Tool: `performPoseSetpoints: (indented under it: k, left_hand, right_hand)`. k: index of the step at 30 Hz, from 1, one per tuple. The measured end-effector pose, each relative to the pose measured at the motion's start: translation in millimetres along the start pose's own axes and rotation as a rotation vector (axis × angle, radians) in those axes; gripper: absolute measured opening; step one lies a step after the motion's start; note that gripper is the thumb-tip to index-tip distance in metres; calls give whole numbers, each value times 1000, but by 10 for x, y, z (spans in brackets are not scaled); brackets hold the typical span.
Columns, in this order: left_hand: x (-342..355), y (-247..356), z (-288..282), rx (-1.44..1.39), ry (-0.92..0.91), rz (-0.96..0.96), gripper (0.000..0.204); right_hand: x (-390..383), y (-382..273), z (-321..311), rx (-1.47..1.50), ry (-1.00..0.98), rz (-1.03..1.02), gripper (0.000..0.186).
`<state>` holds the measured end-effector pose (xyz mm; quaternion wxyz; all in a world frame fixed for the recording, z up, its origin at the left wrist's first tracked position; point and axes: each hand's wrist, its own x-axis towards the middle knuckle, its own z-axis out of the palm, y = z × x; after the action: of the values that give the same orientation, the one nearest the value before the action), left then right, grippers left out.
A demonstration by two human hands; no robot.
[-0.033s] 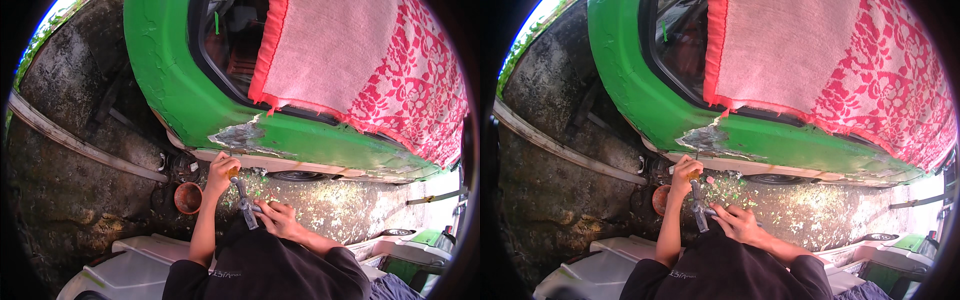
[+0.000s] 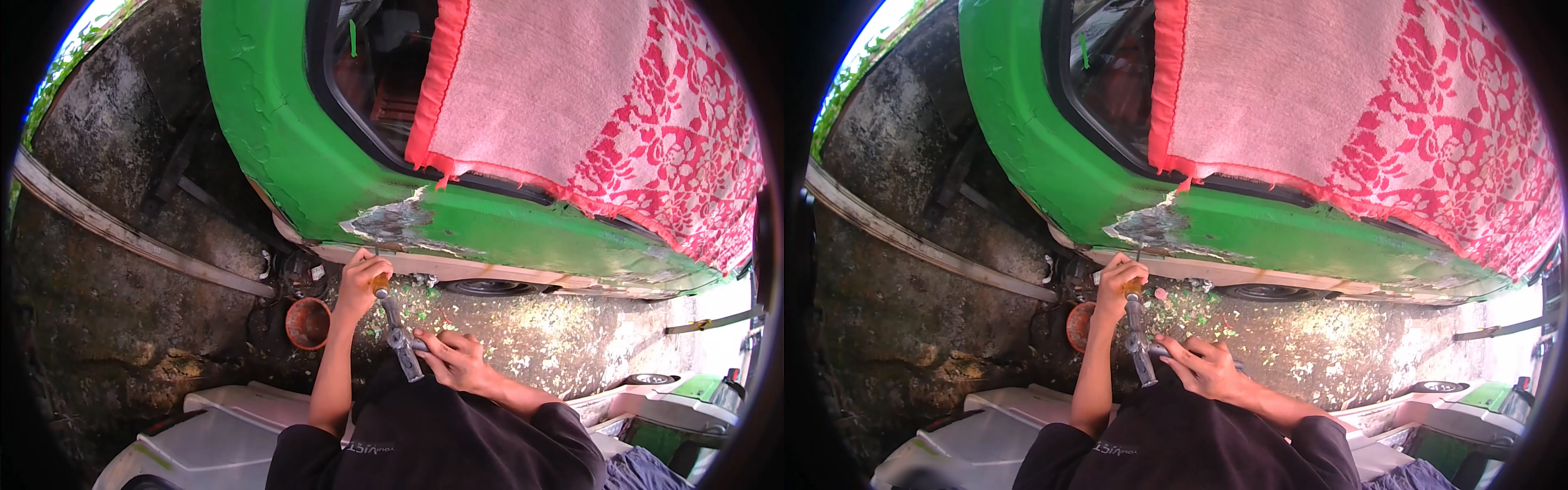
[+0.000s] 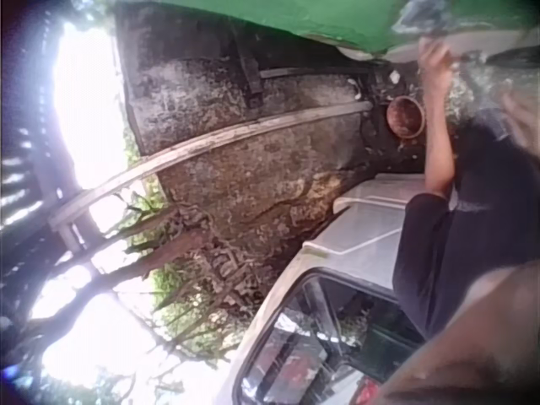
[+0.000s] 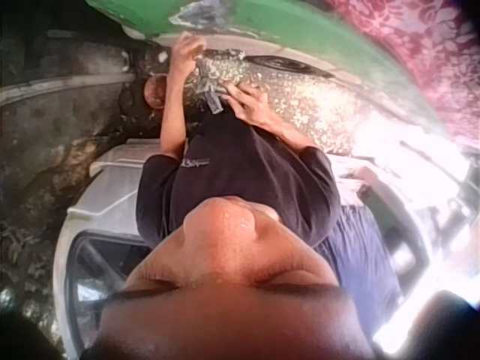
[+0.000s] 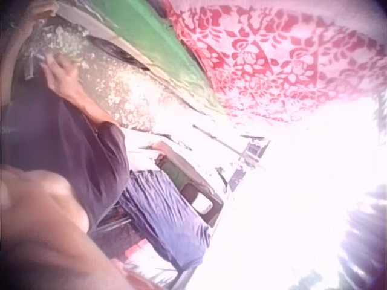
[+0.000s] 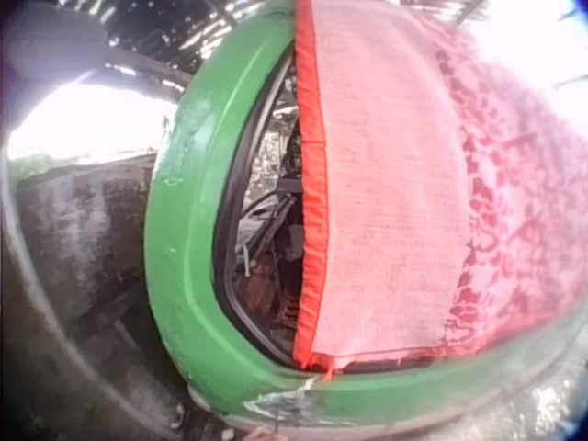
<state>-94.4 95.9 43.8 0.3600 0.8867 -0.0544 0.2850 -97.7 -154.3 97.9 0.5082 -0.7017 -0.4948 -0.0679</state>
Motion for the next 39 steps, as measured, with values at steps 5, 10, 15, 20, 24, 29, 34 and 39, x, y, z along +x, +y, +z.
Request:
performPoseSetpoints:
  k: [5,10,15,20,24,29,34,39]
  left_hand:
    - [50,-55,-27,-26,-16,-20,25]
    - [140,-80,-45,-44,8,-41,25]
    - [196,-84,-54,-109,-26,-62,24]
    - [178,-187,-16,-151,-13,-94,23]
    - [92,-337,35,-152,-56,-128,23]
    - [-75,-457,97,-75,-37,-130,28]
    - [-55,-239,85,-125,59,-91,26]
    - [-9,-40,-3,-24,86,-7,21]
  right_hand:
    - [135,23,154,-58,-79,136,49]
    - [233,-161,-39,0,-57,16,44]
    - [284,40,146,-38,-44,147,46]
    - [304,-89,46,37,-39,42,47]
    - [298,33,131,16,-64,226,45]
    - [278,-176,-43,77,-83,115,42]
    - [91,-45,60,142,-37,297,41]
    - [33,-5,16,126,-43,322,40]
